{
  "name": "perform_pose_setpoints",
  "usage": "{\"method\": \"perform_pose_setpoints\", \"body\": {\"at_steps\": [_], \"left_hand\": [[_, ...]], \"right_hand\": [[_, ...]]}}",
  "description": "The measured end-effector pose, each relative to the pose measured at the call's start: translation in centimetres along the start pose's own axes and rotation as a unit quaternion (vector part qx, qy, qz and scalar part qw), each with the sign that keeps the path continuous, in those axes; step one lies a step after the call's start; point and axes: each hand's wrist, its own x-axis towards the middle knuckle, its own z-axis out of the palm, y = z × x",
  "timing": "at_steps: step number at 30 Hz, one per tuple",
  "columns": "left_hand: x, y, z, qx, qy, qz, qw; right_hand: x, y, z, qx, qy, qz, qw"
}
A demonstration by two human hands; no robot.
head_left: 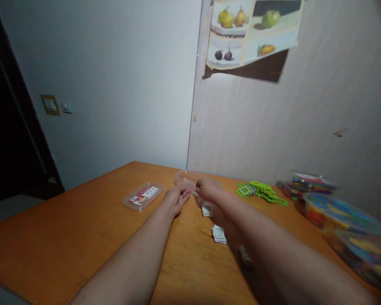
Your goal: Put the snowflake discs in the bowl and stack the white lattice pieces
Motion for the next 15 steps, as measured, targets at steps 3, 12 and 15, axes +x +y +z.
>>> {"method": "perform_pose_setpoints", "body": {"at_steps": [3, 12, 15], "left_hand": [[-0.07, 0.07, -0.04, 0.002, -0.022, 0.001, 1.0], [-0.8, 0.4, 0.11, 0.029, -0.098, 0.004, 0.995], [-0.75, 0.25, 0.3, 0.054, -0.087, 0.024, 0.994]], "right_hand": [[-0.13, -0.38, 0.08, 0.02, 0.004, 0.003, 1.0], [-0.38, -0.6, 0.1, 0.087, 0.018, -0.011, 0.996], [-0.46, -0.47, 0.21, 0.107, 0.029, 0.001, 0.994]]}}
